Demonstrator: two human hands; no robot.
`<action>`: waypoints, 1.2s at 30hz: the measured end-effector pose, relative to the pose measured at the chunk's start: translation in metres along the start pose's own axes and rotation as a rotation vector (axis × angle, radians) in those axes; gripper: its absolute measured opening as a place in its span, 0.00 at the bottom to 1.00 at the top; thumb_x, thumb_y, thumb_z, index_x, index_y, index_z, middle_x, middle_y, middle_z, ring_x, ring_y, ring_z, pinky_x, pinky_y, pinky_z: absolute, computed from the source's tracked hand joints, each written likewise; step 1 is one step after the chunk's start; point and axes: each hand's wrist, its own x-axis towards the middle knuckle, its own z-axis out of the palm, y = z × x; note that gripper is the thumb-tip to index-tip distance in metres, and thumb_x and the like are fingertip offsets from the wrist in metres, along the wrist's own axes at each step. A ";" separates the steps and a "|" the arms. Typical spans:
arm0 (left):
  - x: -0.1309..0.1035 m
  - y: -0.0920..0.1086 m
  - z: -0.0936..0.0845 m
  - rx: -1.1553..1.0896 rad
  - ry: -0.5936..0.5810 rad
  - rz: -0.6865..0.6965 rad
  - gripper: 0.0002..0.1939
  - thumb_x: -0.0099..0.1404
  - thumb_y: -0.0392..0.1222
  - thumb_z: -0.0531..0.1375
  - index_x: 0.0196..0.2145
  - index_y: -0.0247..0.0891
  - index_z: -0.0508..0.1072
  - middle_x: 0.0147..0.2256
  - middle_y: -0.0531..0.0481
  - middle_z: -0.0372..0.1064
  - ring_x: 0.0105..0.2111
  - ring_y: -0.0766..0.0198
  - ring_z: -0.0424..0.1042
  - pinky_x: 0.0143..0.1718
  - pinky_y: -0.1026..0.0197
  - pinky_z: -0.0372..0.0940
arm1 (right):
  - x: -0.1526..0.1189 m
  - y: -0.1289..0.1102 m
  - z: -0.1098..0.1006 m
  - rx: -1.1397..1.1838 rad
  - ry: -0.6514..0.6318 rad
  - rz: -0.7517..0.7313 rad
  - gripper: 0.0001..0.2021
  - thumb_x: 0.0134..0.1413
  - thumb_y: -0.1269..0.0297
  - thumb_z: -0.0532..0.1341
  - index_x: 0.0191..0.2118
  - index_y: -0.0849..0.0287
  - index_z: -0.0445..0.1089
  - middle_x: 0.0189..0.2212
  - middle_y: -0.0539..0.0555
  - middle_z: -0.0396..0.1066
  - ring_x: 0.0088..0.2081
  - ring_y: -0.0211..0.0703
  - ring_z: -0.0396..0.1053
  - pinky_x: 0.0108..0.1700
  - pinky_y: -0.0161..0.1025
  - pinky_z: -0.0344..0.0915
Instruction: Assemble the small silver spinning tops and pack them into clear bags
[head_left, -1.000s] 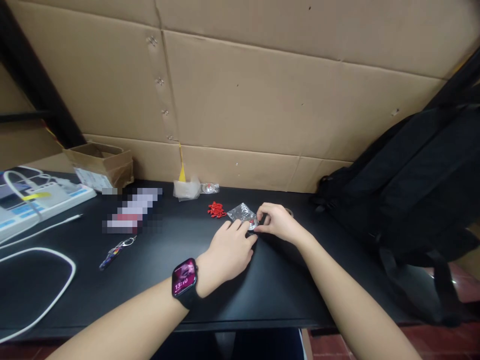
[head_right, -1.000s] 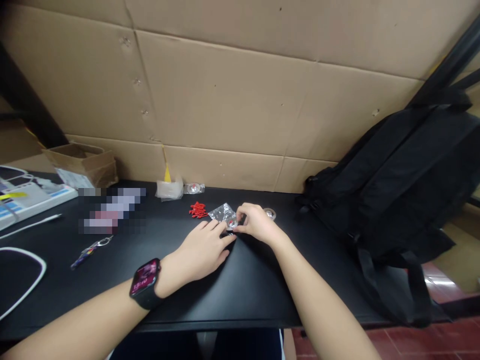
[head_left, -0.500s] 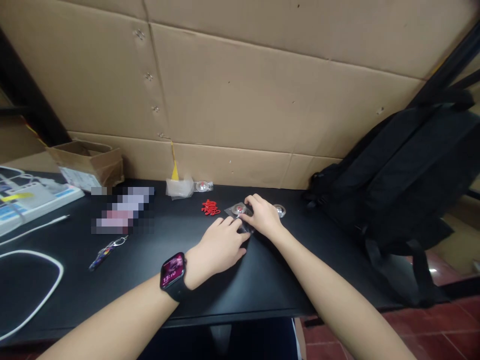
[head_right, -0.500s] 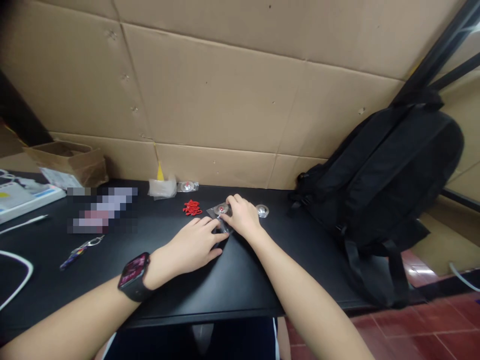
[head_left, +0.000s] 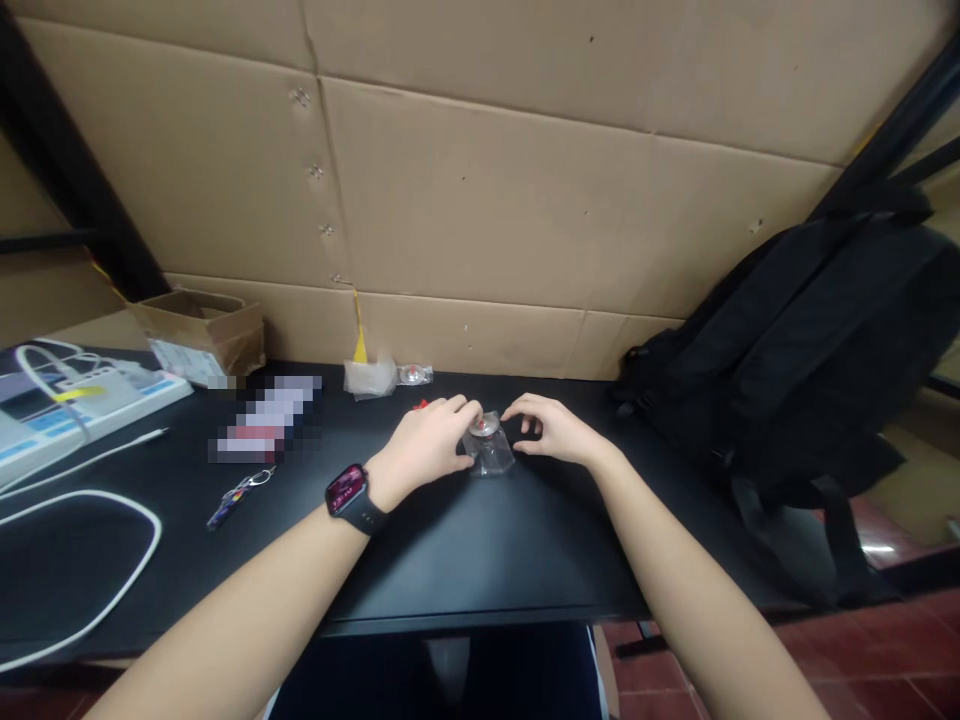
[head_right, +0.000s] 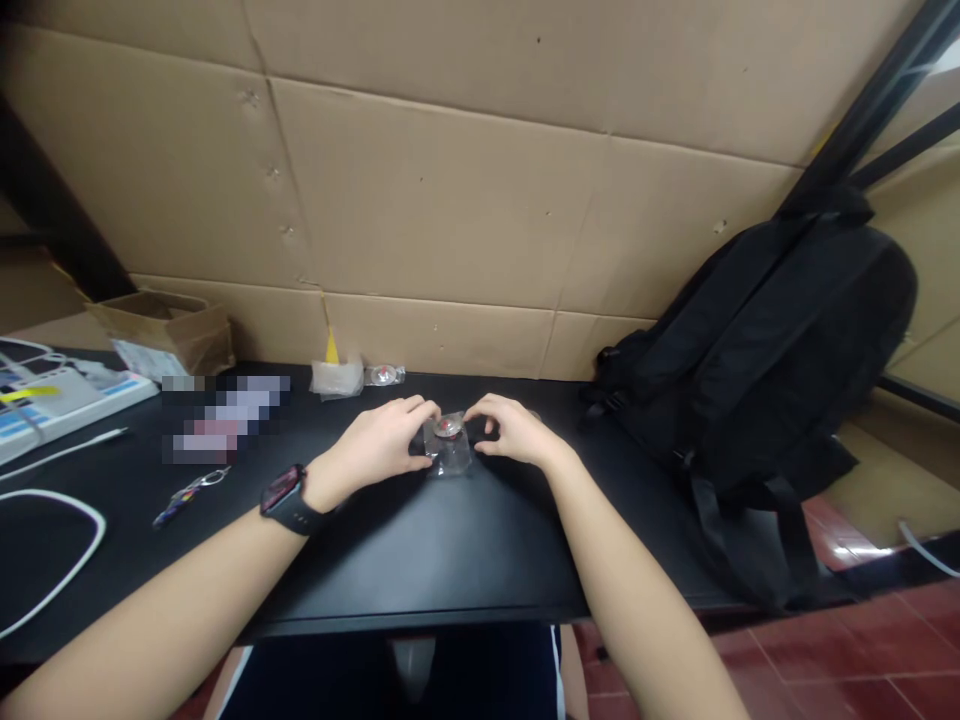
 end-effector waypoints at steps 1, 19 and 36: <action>0.001 -0.002 0.003 0.013 -0.031 0.012 0.21 0.58 0.46 0.67 0.48 0.44 0.69 0.46 0.47 0.70 0.45 0.54 0.72 0.39 0.58 0.68 | 0.002 -0.001 0.004 0.010 -0.011 -0.010 0.19 0.46 0.69 0.72 0.46 0.54 0.75 0.43 0.52 0.71 0.32 0.36 0.69 0.35 0.35 0.67; 0.009 -0.012 0.030 -0.237 0.022 -0.017 0.13 0.71 0.48 0.55 0.40 0.41 0.77 0.41 0.47 0.75 0.40 0.57 0.74 0.44 0.59 0.66 | 0.006 0.004 0.017 0.026 0.048 0.091 0.07 0.59 0.62 0.63 0.35 0.58 0.78 0.29 0.51 0.77 0.29 0.38 0.71 0.36 0.34 0.63; 0.013 0.006 0.045 -0.014 0.106 -0.350 0.08 0.66 0.44 0.58 0.34 0.39 0.75 0.40 0.42 0.72 0.45 0.48 0.65 0.45 0.50 0.59 | 0.017 0.005 0.047 -0.148 0.205 0.167 0.05 0.54 0.65 0.66 0.37 0.57 0.72 0.36 0.54 0.72 0.39 0.45 0.70 0.41 0.39 0.64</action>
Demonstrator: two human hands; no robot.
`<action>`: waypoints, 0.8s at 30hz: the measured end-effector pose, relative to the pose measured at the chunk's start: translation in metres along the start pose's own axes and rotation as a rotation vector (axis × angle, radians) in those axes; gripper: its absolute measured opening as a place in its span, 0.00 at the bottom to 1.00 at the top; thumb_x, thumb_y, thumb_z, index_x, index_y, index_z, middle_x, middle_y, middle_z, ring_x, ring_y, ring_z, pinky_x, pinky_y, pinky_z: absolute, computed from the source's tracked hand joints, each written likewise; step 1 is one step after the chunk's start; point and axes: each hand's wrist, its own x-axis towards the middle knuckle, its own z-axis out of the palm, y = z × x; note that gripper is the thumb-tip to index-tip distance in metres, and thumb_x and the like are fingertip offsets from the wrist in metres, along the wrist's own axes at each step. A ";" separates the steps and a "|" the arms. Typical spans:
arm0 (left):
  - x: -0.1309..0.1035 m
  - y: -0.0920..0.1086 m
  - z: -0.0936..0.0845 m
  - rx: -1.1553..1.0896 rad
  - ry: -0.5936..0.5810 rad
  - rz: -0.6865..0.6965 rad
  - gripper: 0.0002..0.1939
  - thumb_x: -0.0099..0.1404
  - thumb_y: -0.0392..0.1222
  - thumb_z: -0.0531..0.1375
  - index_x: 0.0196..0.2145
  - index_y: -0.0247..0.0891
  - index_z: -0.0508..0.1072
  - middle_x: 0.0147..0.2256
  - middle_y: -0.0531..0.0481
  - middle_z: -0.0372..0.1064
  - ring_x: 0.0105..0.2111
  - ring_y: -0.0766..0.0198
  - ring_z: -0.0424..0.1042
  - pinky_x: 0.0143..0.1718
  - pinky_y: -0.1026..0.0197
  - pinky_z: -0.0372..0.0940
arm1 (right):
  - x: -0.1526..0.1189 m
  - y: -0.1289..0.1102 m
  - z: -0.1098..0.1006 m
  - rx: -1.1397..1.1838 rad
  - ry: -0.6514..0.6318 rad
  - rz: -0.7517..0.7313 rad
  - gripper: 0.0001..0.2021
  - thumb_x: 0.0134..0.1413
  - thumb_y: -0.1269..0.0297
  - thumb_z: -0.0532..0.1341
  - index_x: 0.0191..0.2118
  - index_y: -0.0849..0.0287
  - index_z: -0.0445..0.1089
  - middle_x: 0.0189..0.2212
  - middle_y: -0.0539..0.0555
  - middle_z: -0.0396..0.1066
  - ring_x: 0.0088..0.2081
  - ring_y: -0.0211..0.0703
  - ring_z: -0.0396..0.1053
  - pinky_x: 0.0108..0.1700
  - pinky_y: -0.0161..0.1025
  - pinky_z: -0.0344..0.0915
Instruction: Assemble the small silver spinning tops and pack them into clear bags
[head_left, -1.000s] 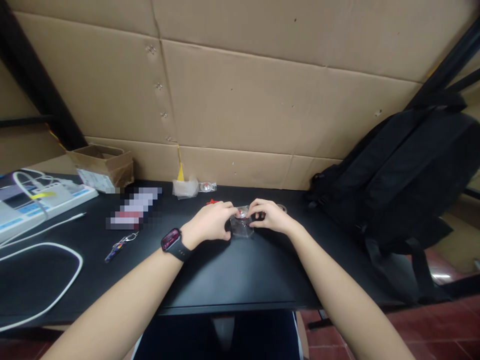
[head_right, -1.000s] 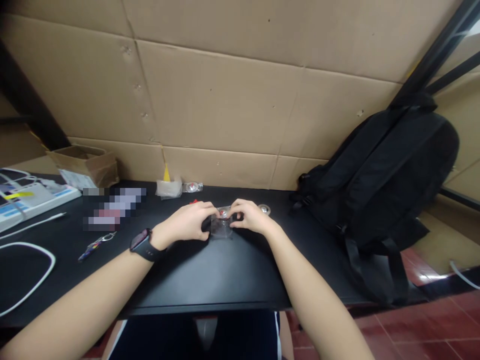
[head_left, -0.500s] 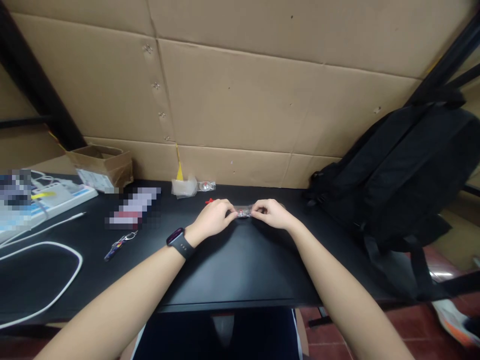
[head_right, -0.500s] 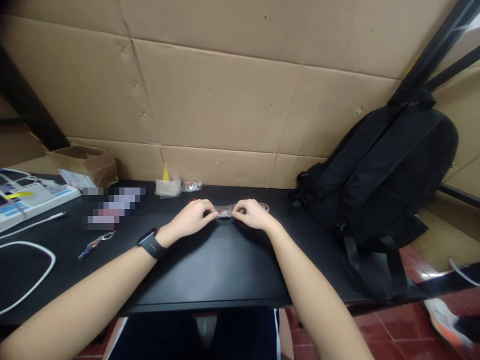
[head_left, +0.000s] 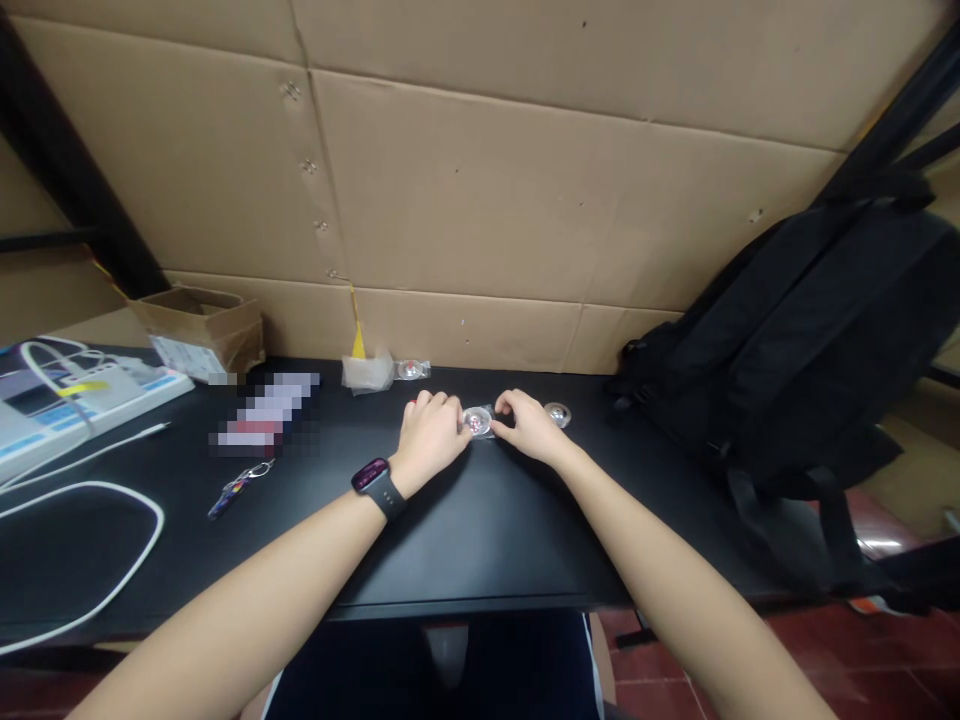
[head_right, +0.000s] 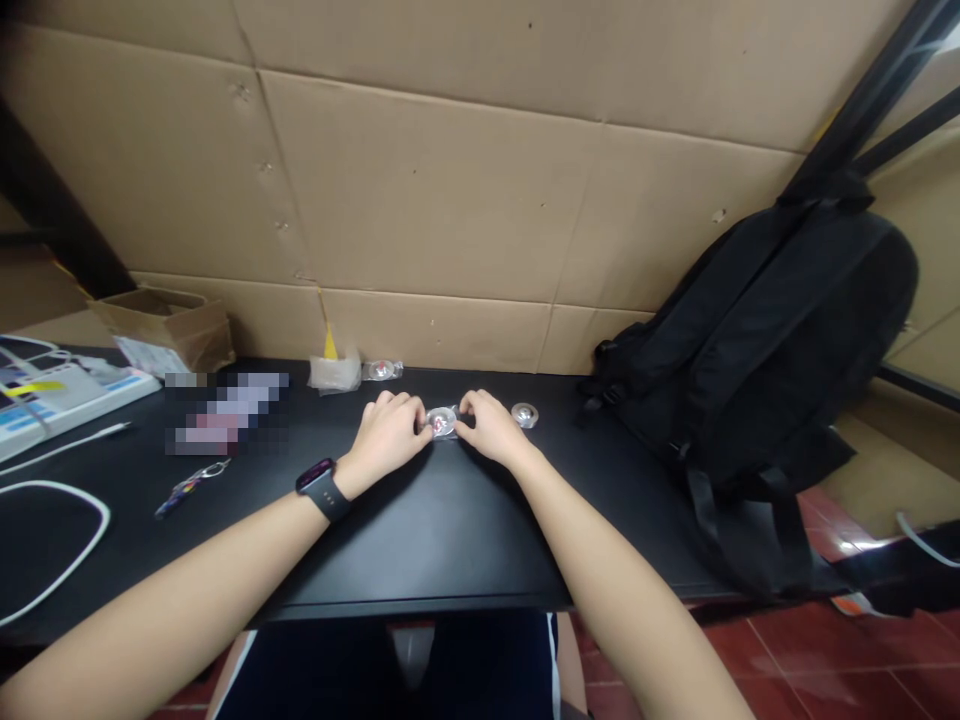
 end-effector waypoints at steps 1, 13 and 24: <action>-0.001 0.000 0.000 0.006 0.029 -0.004 0.07 0.65 0.44 0.59 0.38 0.39 0.74 0.42 0.42 0.72 0.45 0.49 0.64 0.45 0.50 0.59 | 0.000 -0.001 -0.001 0.001 0.019 -0.059 0.09 0.55 0.66 0.66 0.42 0.57 0.72 0.40 0.55 0.72 0.41 0.46 0.69 0.44 0.39 0.65; -0.001 -0.004 -0.001 -0.065 -0.107 0.163 0.17 0.67 0.36 0.53 0.48 0.47 0.77 0.52 0.45 0.68 0.52 0.49 0.59 0.50 0.46 0.58 | -0.005 -0.003 -0.007 -0.056 -0.147 -0.229 0.30 0.44 0.82 0.59 0.54 0.50 0.70 0.51 0.53 0.74 0.51 0.51 0.66 0.54 0.48 0.60; -0.002 0.001 0.000 -0.113 -0.118 0.128 0.11 0.71 0.42 0.53 0.45 0.46 0.75 0.43 0.47 0.76 0.49 0.50 0.67 0.49 0.47 0.55 | 0.000 0.000 -0.017 0.159 -0.127 -0.142 0.10 0.63 0.60 0.61 0.45 0.53 0.77 0.40 0.53 0.79 0.41 0.46 0.73 0.46 0.42 0.65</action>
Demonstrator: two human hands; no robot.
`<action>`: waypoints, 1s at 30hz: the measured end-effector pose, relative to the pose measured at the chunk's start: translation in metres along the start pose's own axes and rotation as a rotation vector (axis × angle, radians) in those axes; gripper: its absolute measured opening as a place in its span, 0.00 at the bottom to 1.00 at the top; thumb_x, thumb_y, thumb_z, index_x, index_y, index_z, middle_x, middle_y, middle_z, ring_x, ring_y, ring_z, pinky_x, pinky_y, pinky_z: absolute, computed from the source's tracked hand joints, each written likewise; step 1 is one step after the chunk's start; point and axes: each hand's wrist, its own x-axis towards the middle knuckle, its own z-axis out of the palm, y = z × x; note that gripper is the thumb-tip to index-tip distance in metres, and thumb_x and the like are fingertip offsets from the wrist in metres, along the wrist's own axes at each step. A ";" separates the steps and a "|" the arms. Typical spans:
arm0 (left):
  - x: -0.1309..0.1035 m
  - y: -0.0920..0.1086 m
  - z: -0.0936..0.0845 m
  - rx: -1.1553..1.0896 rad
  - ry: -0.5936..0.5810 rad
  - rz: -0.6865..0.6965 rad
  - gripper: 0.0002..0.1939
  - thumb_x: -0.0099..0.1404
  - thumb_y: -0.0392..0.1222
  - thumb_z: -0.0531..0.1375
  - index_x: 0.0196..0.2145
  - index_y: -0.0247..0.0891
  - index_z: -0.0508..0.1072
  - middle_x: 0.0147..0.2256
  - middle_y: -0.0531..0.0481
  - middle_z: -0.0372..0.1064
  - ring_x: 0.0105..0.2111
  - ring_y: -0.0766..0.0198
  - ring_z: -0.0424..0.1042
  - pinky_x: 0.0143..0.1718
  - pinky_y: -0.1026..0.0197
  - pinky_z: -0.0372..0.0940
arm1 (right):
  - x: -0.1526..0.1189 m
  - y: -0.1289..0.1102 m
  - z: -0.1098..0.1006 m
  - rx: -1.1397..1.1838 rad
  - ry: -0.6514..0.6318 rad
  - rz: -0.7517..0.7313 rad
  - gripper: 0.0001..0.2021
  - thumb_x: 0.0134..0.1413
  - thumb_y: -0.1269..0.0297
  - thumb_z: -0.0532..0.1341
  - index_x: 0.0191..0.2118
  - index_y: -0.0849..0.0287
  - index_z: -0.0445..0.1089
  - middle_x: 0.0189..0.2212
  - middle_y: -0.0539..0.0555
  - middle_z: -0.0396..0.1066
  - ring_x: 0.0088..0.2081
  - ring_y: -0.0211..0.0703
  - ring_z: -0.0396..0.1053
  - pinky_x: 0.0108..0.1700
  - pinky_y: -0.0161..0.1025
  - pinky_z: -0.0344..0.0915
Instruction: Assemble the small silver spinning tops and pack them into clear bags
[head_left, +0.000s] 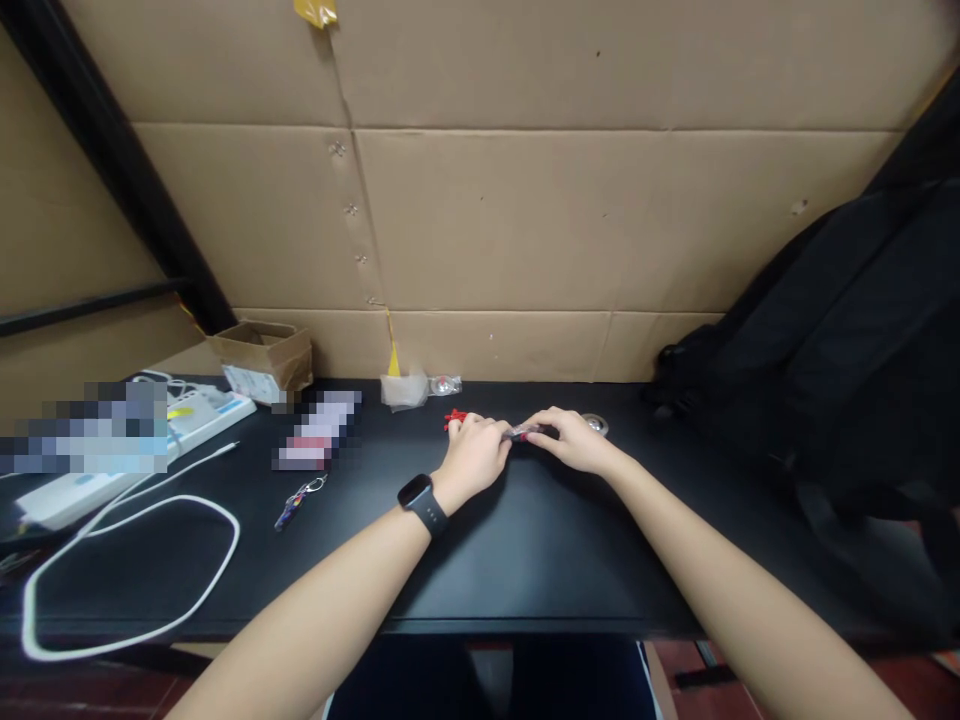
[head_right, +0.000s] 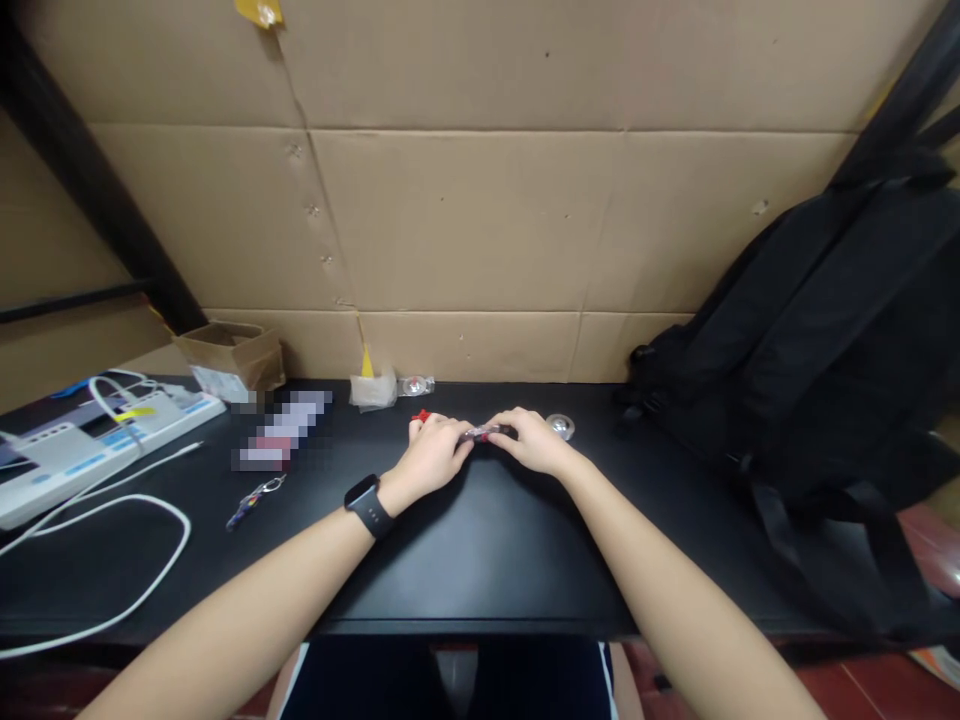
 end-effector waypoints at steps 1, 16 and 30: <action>0.001 -0.001 0.000 -0.027 -0.015 -0.027 0.11 0.72 0.43 0.53 0.45 0.45 0.74 0.42 0.47 0.77 0.48 0.51 0.69 0.49 0.48 0.56 | 0.000 0.000 -0.001 0.040 -0.004 0.033 0.11 0.63 0.59 0.60 0.45 0.54 0.78 0.39 0.53 0.79 0.40 0.46 0.74 0.45 0.41 0.65; -0.001 0.006 0.003 0.062 0.107 -0.029 0.14 0.70 0.47 0.58 0.51 0.42 0.67 0.42 0.45 0.75 0.47 0.49 0.67 0.48 0.48 0.53 | -0.004 -0.002 0.002 -0.132 0.011 -0.051 0.10 0.57 0.58 0.68 0.45 0.48 0.80 0.41 0.54 0.73 0.42 0.46 0.70 0.49 0.42 0.65; -0.018 0.016 -0.012 0.119 0.040 0.324 0.08 0.67 0.42 0.57 0.42 0.41 0.75 0.44 0.41 0.70 0.51 0.48 0.61 0.49 0.45 0.57 | 0.108 0.030 0.032 -0.269 0.058 0.195 0.12 0.55 0.64 0.68 0.46 0.52 0.79 0.40 0.55 0.81 0.41 0.46 0.77 0.45 0.37 0.69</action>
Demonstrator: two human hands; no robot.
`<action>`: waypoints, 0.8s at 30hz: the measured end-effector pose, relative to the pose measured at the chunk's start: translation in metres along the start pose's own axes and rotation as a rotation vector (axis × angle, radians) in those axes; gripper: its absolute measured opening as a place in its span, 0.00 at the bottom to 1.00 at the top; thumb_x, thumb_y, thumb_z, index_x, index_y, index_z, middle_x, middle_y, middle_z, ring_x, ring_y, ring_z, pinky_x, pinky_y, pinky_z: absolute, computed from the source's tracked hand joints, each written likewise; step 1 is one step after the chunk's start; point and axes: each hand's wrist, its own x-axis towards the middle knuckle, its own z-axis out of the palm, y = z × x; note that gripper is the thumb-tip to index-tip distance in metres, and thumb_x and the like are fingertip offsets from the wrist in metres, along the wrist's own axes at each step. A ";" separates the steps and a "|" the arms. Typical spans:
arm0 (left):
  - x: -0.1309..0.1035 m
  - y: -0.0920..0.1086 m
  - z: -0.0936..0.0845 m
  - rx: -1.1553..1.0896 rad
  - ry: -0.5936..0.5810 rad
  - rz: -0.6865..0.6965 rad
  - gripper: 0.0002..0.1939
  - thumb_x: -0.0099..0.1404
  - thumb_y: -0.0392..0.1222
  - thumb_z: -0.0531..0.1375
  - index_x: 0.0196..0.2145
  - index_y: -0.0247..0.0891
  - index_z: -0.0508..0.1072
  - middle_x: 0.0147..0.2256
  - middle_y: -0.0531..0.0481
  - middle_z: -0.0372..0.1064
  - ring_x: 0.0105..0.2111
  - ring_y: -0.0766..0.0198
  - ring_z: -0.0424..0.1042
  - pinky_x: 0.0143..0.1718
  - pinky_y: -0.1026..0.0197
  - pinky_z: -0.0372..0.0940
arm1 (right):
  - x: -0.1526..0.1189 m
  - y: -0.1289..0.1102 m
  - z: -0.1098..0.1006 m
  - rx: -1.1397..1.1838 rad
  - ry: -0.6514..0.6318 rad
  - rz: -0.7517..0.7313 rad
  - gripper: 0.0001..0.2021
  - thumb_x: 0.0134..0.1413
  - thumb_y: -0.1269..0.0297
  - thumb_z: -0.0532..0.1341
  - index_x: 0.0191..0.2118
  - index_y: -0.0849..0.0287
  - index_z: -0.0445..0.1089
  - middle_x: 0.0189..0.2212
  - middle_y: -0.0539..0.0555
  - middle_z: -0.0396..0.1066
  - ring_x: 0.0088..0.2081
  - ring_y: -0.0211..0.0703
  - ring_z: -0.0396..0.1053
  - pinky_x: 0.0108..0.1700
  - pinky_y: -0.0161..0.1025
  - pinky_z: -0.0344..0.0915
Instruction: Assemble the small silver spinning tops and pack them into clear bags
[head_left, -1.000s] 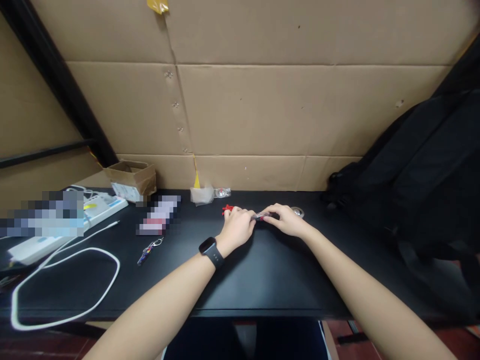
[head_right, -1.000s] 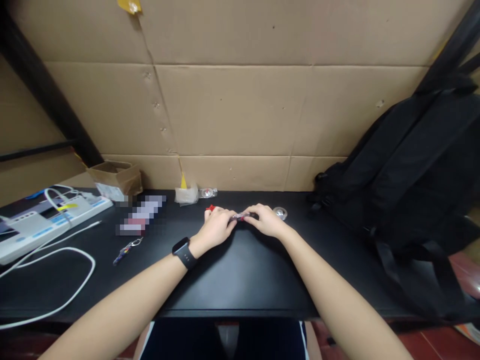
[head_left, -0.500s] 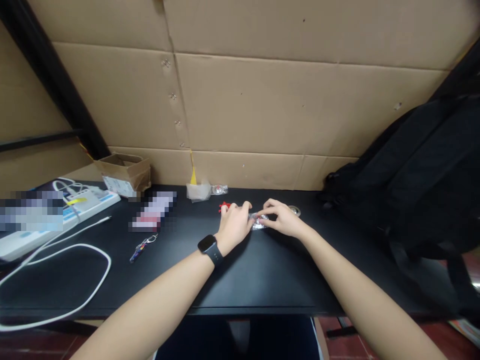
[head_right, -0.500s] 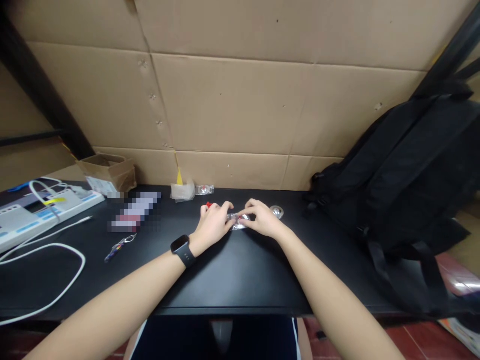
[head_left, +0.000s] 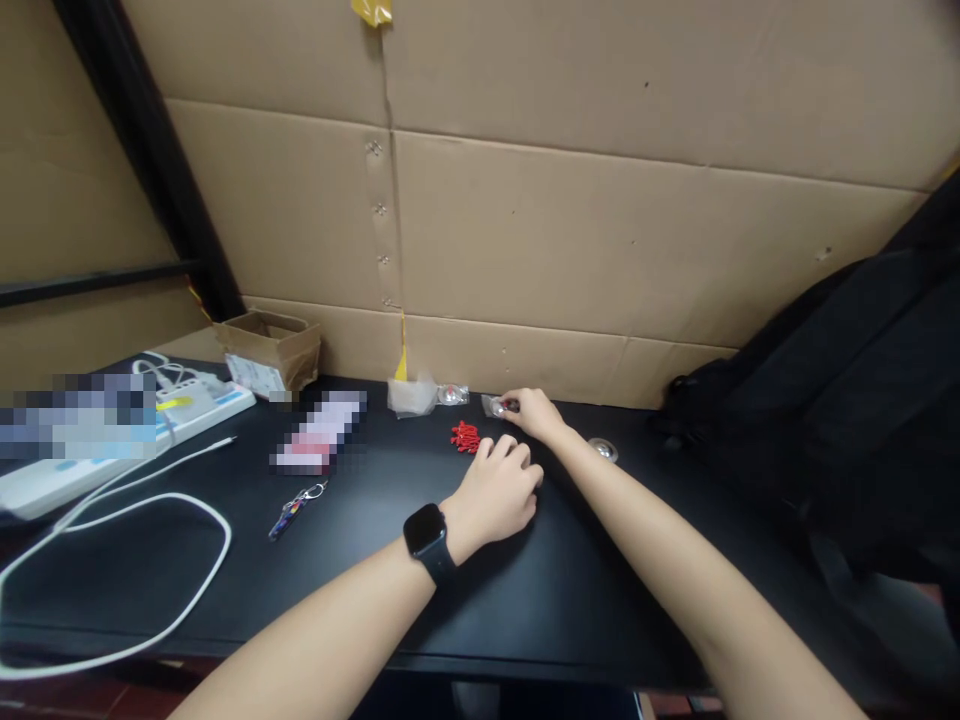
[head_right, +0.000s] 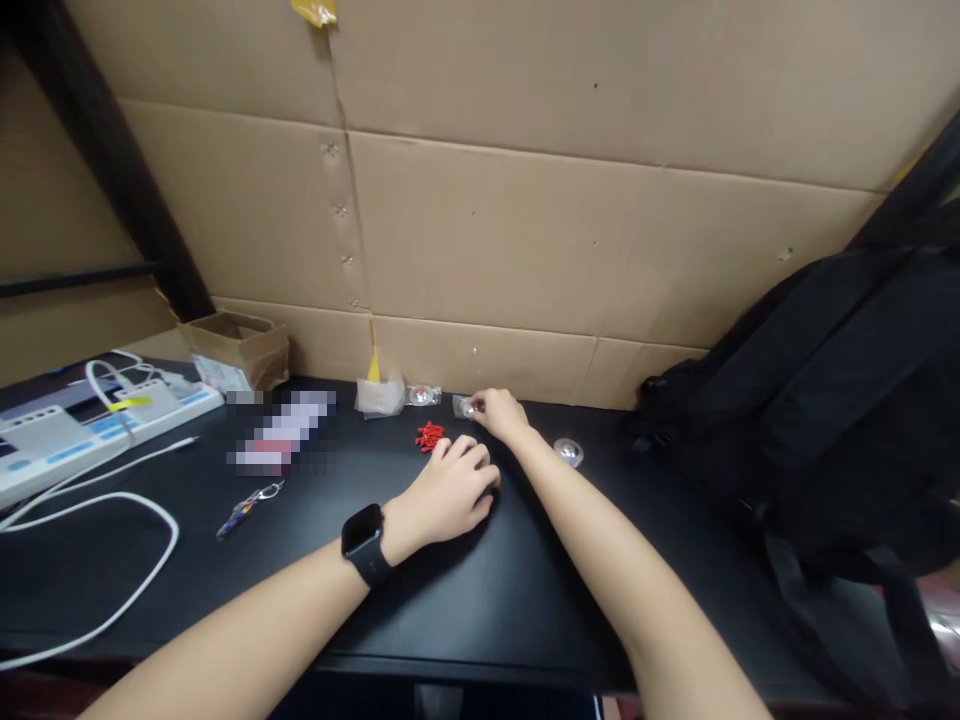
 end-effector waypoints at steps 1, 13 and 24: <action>-0.001 0.000 0.000 0.021 -0.013 0.015 0.08 0.67 0.41 0.57 0.42 0.41 0.75 0.44 0.40 0.70 0.51 0.47 0.62 0.50 0.45 0.57 | 0.008 -0.005 0.005 -0.013 0.008 -0.001 0.11 0.55 0.63 0.68 0.46 0.52 0.79 0.41 0.56 0.80 0.43 0.46 0.76 0.46 0.38 0.69; 0.003 -0.057 -0.025 -0.026 -0.071 -0.095 0.11 0.67 0.41 0.57 0.43 0.42 0.77 0.44 0.43 0.74 0.44 0.51 0.73 0.48 0.50 0.66 | 0.013 -0.014 -0.006 0.014 0.102 -0.061 0.11 0.62 0.64 0.61 0.48 0.56 0.77 0.45 0.58 0.74 0.44 0.44 0.72 0.48 0.40 0.67; -0.019 -0.160 -0.047 0.080 0.010 -0.642 0.23 0.64 0.44 0.59 0.57 0.40 0.68 0.52 0.41 0.75 0.52 0.48 0.73 0.51 0.53 0.64 | -0.106 0.078 -0.093 0.163 -0.176 0.100 0.26 0.48 0.54 0.70 0.55 0.52 0.74 0.53 0.58 0.74 0.50 0.54 0.74 0.53 0.45 0.69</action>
